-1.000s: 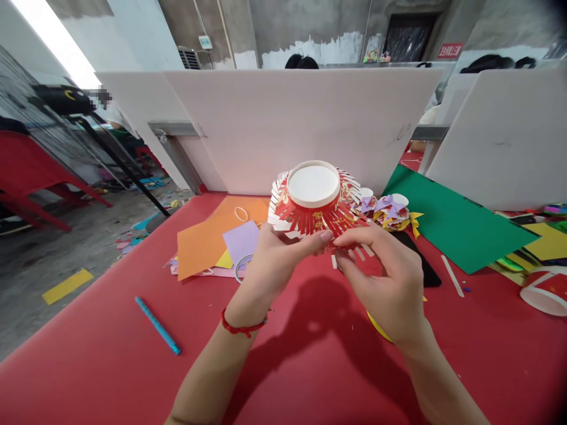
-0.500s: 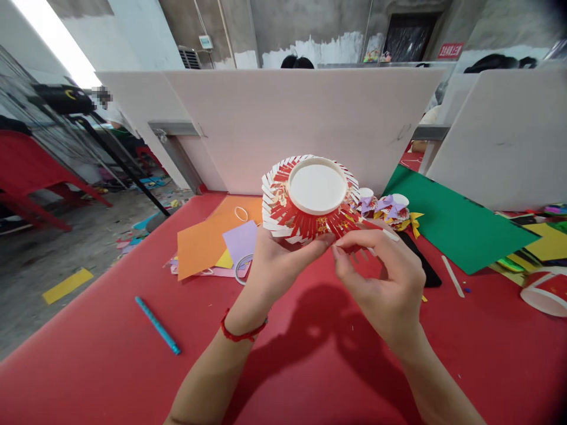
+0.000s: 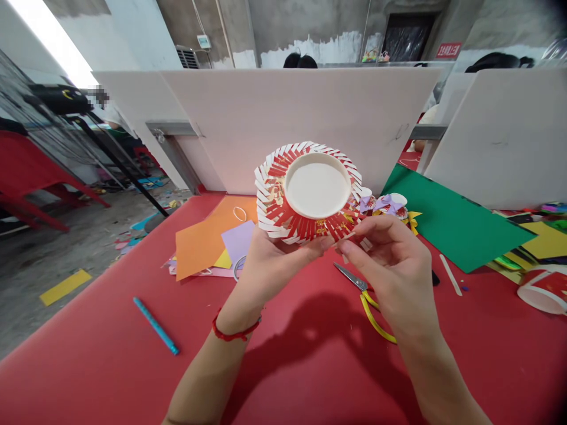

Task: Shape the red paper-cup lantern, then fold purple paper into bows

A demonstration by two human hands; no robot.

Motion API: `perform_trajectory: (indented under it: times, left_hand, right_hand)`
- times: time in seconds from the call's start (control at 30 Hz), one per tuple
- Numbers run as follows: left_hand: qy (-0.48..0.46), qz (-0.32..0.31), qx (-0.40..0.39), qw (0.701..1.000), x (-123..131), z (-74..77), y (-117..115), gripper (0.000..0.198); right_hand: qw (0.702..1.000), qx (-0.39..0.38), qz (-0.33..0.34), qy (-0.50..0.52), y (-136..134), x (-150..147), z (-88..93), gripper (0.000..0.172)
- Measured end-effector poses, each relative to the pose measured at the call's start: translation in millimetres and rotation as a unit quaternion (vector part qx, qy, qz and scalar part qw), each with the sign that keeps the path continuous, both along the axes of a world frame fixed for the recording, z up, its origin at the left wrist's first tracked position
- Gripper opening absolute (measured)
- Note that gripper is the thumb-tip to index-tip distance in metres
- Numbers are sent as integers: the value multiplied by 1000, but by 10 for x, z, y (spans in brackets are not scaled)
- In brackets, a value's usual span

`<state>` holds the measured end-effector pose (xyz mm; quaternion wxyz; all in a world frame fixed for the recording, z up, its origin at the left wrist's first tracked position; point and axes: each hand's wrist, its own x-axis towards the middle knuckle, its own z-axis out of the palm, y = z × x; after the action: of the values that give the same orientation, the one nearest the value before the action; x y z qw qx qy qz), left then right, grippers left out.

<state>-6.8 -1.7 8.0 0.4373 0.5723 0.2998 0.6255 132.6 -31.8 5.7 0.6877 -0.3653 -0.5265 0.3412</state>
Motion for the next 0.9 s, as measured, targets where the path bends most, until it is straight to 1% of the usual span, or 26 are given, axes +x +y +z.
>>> perform_trajectory:
  times: [0.13, 0.27, 0.37, 0.47, 0.57, 0.7, 0.9]
  left_hand:
    - [0, 5, -33, 999, -14, -11, 1, 35]
    - [-4, -14, -50, 999, -33, -55, 7, 24]
    - [-14, -37, -67, 997, -38, -82, 11, 20]
    - [-39, -50, -75, 995, -33, -77, 15, 18]
    - [-61, -64, -74, 993, -26, -50, 22, 22]
    - [-53, -73, -85, 992, -28, -41, 34, 26]
    - [-49, -73, -89, 992, -29, -59, 38, 25]
  right_hand:
    - [999, 29, 2, -15, 10, 42, -36, 17]
    - [998, 45, -6, -39, 19, 58, -74, 22]
    - [996, 69, -34, -53, 19, 46, -73, 23]
    - [990, 90, -74, -80, 12, 28, -66, 23]
    - [984, 103, -98, -105, 3, 13, -63, 22]
    - [979, 117, -115, -122, 0, -6, -69, 20]
    - [980, 113, -130, -96, -6, -54, -80, 24]
